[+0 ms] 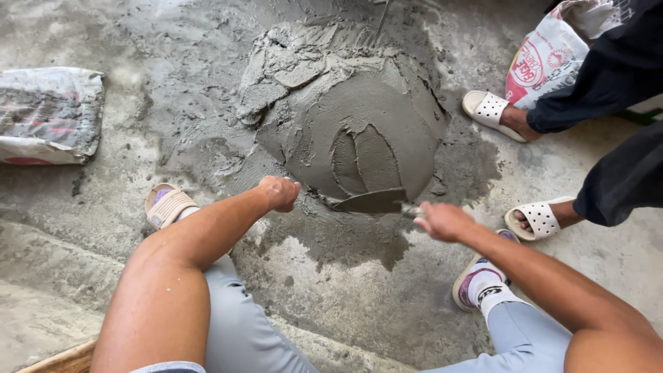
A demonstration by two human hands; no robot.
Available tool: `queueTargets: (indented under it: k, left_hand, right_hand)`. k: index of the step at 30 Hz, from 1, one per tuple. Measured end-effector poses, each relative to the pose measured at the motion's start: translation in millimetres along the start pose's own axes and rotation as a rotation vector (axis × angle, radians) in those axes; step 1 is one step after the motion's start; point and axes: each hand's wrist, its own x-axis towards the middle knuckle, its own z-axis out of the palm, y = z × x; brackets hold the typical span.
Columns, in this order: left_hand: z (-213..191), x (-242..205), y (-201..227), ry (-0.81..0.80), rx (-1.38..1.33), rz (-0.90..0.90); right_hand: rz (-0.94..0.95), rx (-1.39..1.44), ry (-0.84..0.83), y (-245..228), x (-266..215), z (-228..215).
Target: Shaping and smoothing a mound of wet cement using a hand trowel
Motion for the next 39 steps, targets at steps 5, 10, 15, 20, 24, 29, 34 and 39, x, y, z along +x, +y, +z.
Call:
queueTargets:
  k: [5, 10, 15, 20, 24, 29, 34, 39]
  left_hand:
    - [15.2, 20.0, -20.8, 0.065, -0.011, -0.068]
    - [14.5, 23.2, -19.4, 0.097, -0.059, -0.087]
    - [43.6, 47.7, -14.5, 0.036, 0.037, -0.015]
    - [30.4, 34.1, -3.4, 0.005, 0.022, -0.012]
    - [52.9, 54.6, -10.3, 0.015, 0.05, 0.013]
    - [39.4, 43.2, -10.1, 0.011, -0.012, -0.004]
    - [25.6, 27.5, -6.5, -0.004, 0.028, 0.014]
    - [32.7, 29.2, -8.4, 0.024, -0.009, 0.011]
  right_hand:
    - [-0.058, 0.178, -0.093, -36.2, 12.0, 57.1]
    - [-0.048, 0.245, -0.098, -81.2, -6.5, 28.3]
    - [0.011, 0.288, -0.054, -84.3, 26.5, 39.3]
    - [-0.002, 0.36, -0.04, -114.3, 26.0, 5.4]
    - [0.01, 0.383, -0.032, -125.3, 44.2, 5.5]
    - [-0.009, 0.406, -0.006, -136.9, 52.5, -12.8]
    - [-0.02, 0.461, 0.027, -148.4, 56.1, -36.6]
    - [0.033, 0.54, 0.093, -155.2, 51.2, -66.3]
